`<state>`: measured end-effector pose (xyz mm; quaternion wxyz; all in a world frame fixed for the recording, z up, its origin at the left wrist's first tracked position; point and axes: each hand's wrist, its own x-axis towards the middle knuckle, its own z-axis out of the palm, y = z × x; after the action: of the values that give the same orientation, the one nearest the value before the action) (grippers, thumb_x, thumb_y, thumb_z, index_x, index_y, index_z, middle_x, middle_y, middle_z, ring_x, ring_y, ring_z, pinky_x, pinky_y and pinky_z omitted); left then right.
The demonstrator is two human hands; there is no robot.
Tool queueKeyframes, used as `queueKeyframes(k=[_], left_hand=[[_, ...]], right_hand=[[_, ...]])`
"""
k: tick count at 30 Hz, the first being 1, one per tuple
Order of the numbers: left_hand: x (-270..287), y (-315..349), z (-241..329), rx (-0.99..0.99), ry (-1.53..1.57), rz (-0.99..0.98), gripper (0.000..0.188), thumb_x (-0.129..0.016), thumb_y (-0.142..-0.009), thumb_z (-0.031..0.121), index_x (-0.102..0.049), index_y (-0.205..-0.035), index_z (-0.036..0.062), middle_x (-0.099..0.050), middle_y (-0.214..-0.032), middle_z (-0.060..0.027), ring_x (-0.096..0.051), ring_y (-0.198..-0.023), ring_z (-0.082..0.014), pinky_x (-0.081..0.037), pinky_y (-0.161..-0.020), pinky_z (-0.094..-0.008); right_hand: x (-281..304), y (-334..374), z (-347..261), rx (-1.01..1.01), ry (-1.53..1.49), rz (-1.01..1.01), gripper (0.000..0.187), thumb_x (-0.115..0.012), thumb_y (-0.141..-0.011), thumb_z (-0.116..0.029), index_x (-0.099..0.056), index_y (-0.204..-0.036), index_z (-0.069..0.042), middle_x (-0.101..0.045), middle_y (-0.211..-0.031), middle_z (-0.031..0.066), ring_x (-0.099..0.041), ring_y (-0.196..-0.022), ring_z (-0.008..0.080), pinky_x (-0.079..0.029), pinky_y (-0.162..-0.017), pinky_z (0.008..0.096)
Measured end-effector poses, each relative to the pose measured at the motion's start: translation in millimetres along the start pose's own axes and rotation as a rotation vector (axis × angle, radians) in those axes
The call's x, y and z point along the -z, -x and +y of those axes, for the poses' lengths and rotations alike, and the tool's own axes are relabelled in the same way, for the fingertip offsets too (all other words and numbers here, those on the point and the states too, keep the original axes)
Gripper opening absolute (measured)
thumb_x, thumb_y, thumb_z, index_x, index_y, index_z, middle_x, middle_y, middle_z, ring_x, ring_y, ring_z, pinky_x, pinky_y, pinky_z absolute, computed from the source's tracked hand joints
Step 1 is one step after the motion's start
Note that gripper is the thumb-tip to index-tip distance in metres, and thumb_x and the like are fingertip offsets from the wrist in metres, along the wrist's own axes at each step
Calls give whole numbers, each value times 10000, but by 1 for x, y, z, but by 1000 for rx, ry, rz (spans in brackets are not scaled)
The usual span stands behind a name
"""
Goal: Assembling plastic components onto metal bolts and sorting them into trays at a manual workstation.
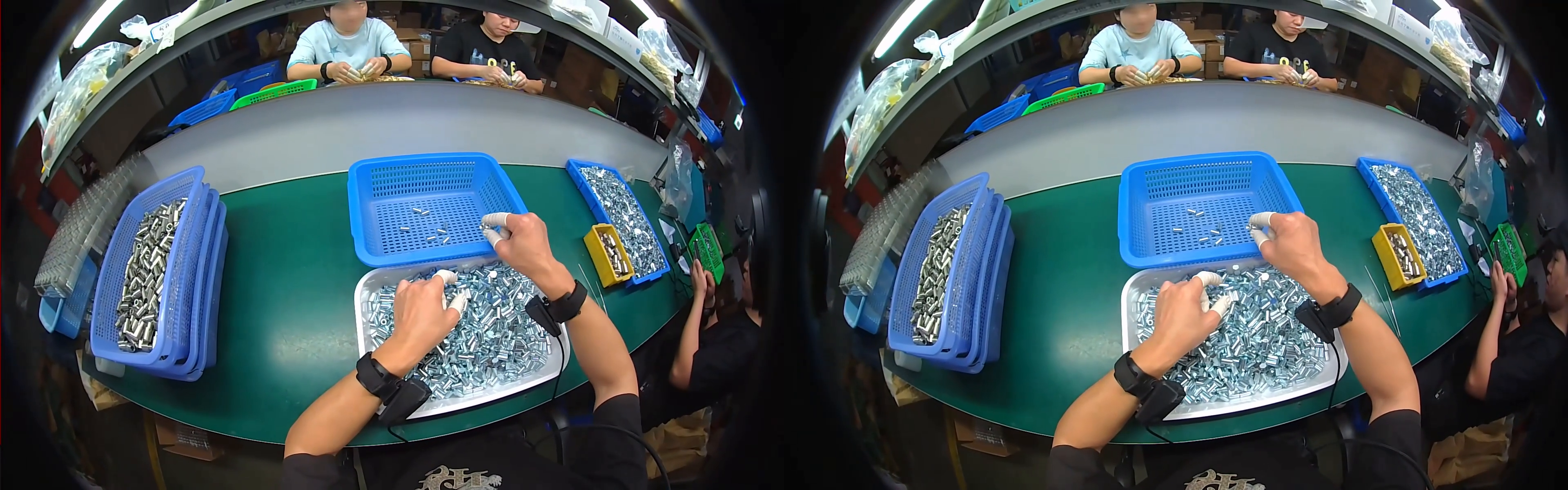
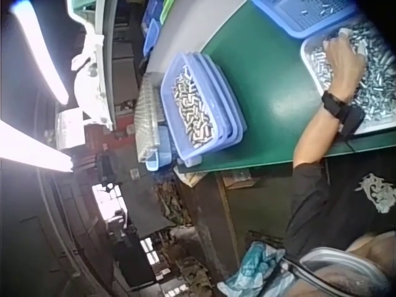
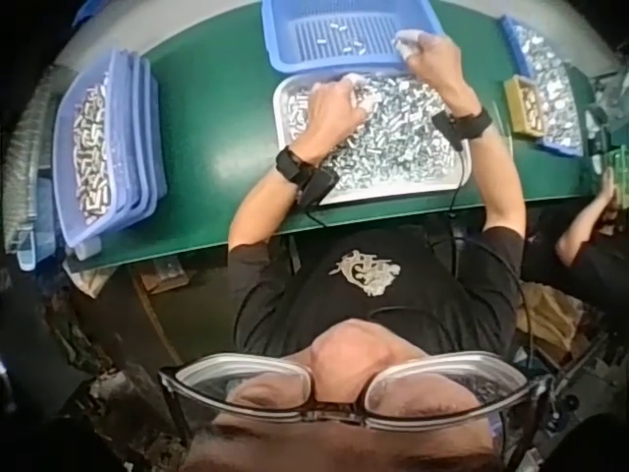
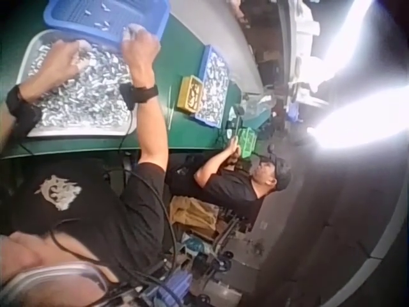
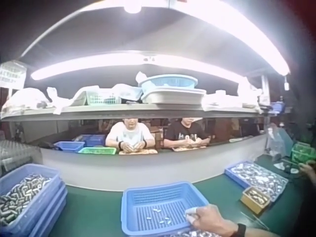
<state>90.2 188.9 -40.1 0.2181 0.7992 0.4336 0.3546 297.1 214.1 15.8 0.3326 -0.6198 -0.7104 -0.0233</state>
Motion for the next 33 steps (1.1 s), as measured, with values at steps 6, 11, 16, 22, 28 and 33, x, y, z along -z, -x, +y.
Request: queueKeyframes(k=[6, 11, 16, 22, 28, 33], left_hand=[[3, 1, 2, 29, 0, -39, 287, -761, -761, 264, -707, -968, 72, -578, -535, -60, -587, -539, -260, -421, -654, -396], [6, -1, 5, 37, -20, -43, 280, -765, -755, 266, -716, -946, 67, -592, -555, -75, -588, -543, -279, -416, -661, -398], [3, -1, -3, -89, -27, -2, 260, -785, -735, 264, -724, -878, 55, -587, -572, -73, -565, -522, -264, -404, -609, -393], [7, -4, 1, -10, -13, -82, 265, -814, -704, 243, -725, -853, 42, -543, -558, -43, -511, -488, -202, -362, -506, -365], [7, -3, 3, 36, -10, -85, 279, -829, -702, 231, -720, -858, 27, -484, -528, -3, -438, -458, -124, -314, -447, -321], [9, -6, 7, 80, -35, -121, 278, -829, -709, 227, -719, -861, 21, -467, -518, 10, -413, -449, -103, -308, -439, -309]], right_hand=[[4, 2, -7, -13, -6, -5, 181, -742, -768, -91, -742, -946, -56, -508, -496, 47, -498, -434, 129, -403, -461, 303], [10, 24, -13, -289, -470, -104, 201, -743, -769, -76, -736, -969, -57, -533, -532, 36, -513, -458, 114, -409, -480, 293], [23, 56, -17, -218, -349, -564, 246, -733, -783, -190, -725, -1006, -87, -624, -615, 110, -638, -594, 275, -507, -590, 383], [39, 68, -40, -149, -54, -653, 283, -726, -785, -233, -714, -1031, -92, -643, -647, 134, -654, -672, 334, -509, -641, 440], [41, 76, -37, -118, -77, -736, 277, -713, -792, -241, -701, -1025, -93, -662, -714, 157, -662, -759, 343, -511, -690, 462], [44, 89, -33, -19, -110, -628, 273, -728, -787, -209, -706, -1034, -93, -642, -748, 115, -647, -693, 320, -497, -634, 431]])
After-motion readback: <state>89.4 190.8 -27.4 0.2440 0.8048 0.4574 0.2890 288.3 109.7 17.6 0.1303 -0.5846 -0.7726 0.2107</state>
